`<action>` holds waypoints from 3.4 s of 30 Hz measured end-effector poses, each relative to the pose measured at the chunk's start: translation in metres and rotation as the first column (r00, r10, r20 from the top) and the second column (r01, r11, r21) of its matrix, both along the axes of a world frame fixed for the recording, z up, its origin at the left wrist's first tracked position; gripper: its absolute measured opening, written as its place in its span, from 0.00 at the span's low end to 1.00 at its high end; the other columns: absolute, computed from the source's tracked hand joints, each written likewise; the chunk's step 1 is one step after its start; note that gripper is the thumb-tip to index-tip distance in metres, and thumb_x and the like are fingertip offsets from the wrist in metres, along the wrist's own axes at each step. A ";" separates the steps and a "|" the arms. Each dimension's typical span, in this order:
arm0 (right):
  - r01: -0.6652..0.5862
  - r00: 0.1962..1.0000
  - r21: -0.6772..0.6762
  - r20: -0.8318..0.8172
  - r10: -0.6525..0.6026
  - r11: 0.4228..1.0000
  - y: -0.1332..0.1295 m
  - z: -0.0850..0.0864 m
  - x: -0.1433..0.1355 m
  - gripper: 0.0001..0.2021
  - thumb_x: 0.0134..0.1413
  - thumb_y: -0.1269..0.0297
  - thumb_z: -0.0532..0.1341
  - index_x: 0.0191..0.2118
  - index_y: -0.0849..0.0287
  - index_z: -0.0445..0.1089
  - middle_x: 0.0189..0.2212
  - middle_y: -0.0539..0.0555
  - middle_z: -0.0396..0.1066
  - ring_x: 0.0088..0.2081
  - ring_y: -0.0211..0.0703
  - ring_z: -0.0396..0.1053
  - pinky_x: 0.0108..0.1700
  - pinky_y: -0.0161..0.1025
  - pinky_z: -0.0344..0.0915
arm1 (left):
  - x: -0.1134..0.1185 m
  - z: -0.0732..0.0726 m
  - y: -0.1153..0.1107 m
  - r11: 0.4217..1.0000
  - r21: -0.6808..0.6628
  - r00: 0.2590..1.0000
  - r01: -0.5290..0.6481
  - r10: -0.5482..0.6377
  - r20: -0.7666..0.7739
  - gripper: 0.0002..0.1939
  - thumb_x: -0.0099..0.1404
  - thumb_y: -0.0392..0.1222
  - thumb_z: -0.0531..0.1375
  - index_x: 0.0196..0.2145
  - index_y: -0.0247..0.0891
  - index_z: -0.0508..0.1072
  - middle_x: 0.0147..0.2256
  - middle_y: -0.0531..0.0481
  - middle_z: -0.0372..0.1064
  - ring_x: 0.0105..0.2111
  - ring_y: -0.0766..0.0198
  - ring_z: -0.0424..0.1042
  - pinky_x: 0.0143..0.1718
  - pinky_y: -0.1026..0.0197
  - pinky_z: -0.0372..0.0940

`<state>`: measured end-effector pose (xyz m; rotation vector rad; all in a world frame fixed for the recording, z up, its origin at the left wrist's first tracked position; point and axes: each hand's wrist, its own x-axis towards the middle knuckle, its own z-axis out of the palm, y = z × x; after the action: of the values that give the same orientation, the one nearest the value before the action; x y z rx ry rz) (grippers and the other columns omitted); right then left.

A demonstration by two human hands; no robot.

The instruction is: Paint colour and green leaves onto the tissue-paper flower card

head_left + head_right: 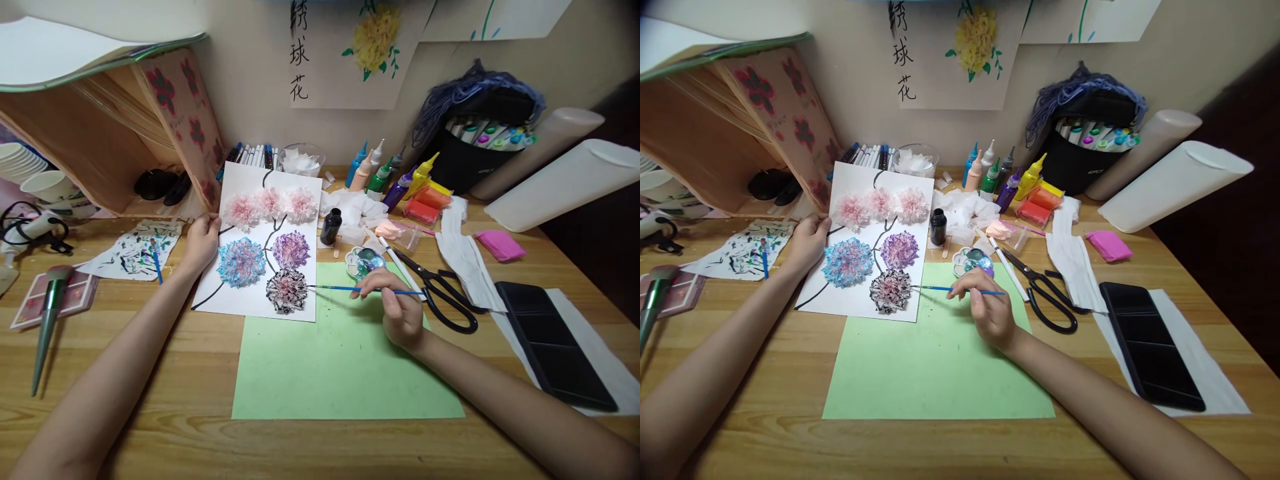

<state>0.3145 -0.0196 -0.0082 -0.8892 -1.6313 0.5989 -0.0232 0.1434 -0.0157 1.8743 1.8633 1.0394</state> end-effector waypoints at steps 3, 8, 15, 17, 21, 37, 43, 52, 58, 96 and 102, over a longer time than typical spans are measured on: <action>-0.027 0.998 0.100 0.068 0.020 0.995 -0.002 0.004 0.001 0.13 0.59 0.70 0.46 0.35 0.56 0.67 0.27 0.54 0.71 0.32 0.44 0.66 0.35 0.45 0.63 | 0.000 -0.001 0.000 1.000 0.008 0.999 -0.001 0.001 0.035 0.11 0.60 0.46 0.50 0.35 0.38 0.67 0.38 0.44 0.70 0.40 0.57 0.68 0.46 0.57 0.62; -0.096 0.975 0.233 0.218 0.044 0.968 -0.003 0.013 -0.001 0.12 0.57 0.71 0.46 0.35 0.58 0.66 0.27 0.55 0.70 0.31 0.42 0.66 0.30 0.41 0.65 | 0.001 0.001 -0.001 1.000 0.022 1.000 -0.002 0.002 0.014 0.10 0.60 0.44 0.50 0.34 0.38 0.67 0.36 0.45 0.70 0.38 0.57 0.69 0.45 0.57 0.62; -0.123 0.962 0.300 0.272 0.039 0.946 -0.004 0.015 0.000 0.11 0.57 0.72 0.46 0.36 0.58 0.65 0.26 0.56 0.70 0.30 0.42 0.65 0.30 0.40 0.66 | 0.000 0.000 0.000 0.999 0.035 0.999 0.017 -0.018 0.035 0.09 0.60 0.44 0.50 0.34 0.39 0.67 0.35 0.45 0.71 0.37 0.57 0.69 0.43 0.57 0.62; -0.139 0.955 0.304 0.293 0.046 0.942 -0.004 0.015 0.001 0.11 0.56 0.73 0.46 0.37 0.58 0.65 0.27 0.55 0.69 0.30 0.42 0.65 0.30 0.40 0.66 | -0.001 -0.002 0.001 0.999 0.036 0.999 0.016 -0.018 0.041 0.09 0.60 0.44 0.50 0.34 0.39 0.67 0.36 0.45 0.71 0.38 0.56 0.70 0.43 0.57 0.62; -0.110 0.959 0.317 0.282 0.017 0.942 -0.003 0.015 0.001 0.11 0.56 0.74 0.46 0.37 0.59 0.65 0.27 0.56 0.69 0.31 0.42 0.64 0.31 0.39 0.66 | -0.001 -0.002 0.001 0.999 0.031 0.999 0.009 -0.010 0.050 0.09 0.60 0.44 0.51 0.34 0.39 0.67 0.36 0.46 0.71 0.38 0.57 0.70 0.43 0.57 0.62; -0.110 0.961 0.306 0.277 0.022 0.946 -0.003 0.015 -0.001 0.11 0.57 0.72 0.46 0.37 0.59 0.65 0.28 0.56 0.70 0.31 0.42 0.65 0.32 0.40 0.66 | -0.002 -0.003 0.001 1.000 0.025 0.999 0.009 -0.010 0.046 0.11 0.60 0.46 0.50 0.34 0.38 0.68 0.35 0.45 0.71 0.38 0.54 0.70 0.43 0.55 0.63; -0.103 0.962 0.307 0.274 0.016 0.946 -0.003 0.013 -0.002 0.12 0.57 0.72 0.46 0.38 0.58 0.65 0.28 0.56 0.69 0.32 0.43 0.65 0.32 0.40 0.66 | -0.002 -0.002 -0.001 1.000 0.017 0.999 0.008 -0.009 0.052 0.13 0.60 0.47 0.49 0.35 0.39 0.69 0.37 0.44 0.71 0.39 0.53 0.70 0.44 0.54 0.62; -0.122 0.955 0.320 0.297 0.023 0.939 -0.004 0.013 -0.001 0.12 0.55 0.73 0.47 0.38 0.59 0.66 0.28 0.57 0.70 0.32 0.44 0.66 0.31 0.41 0.67 | 0.001 0.003 -0.004 1.000 -0.007 1.000 -0.022 0.022 0.017 0.12 0.61 0.47 0.48 0.35 0.40 0.68 0.38 0.44 0.72 0.41 0.54 0.70 0.46 0.55 0.62; -0.091 0.960 0.314 0.278 0.000 0.945 -0.003 0.012 -0.002 0.12 0.55 0.73 0.47 0.37 0.58 0.66 0.27 0.56 0.70 0.31 0.44 0.66 0.30 0.41 0.67 | 0.000 0.002 -0.003 1.000 0.013 1.000 -0.008 0.008 0.028 0.11 0.60 0.47 0.49 0.33 0.41 0.67 0.37 0.44 0.72 0.40 0.53 0.70 0.45 0.53 0.62; -0.242 0.842 0.462 0.537 -0.052 0.853 -0.008 0.015 -0.009 0.13 0.46 0.77 0.49 0.38 0.61 0.64 0.26 0.58 0.71 0.30 0.43 0.66 0.30 0.39 0.69 | -0.001 0.000 -0.001 1.000 0.021 0.999 -0.007 0.007 0.041 0.11 0.59 0.47 0.50 0.34 0.40 0.67 0.34 0.45 0.70 0.38 0.55 0.69 0.44 0.55 0.62; -0.269 0.808 0.581 0.570 -0.148 0.768 -0.010 0.009 -0.012 0.11 0.56 0.69 0.47 0.36 0.60 0.66 0.26 0.57 0.71 0.30 0.43 0.66 0.28 0.38 0.68 | 0.002 0.002 -0.002 1.000 0.011 0.999 -0.005 0.005 0.036 0.12 0.59 0.47 0.50 0.34 0.39 0.68 0.34 0.45 0.70 0.38 0.55 0.69 0.44 0.55 0.63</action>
<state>0.3028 -0.0296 0.0004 -0.5050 -2.2384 -0.2678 -0.0212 0.1416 -0.0136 1.8462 1.8467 1.0797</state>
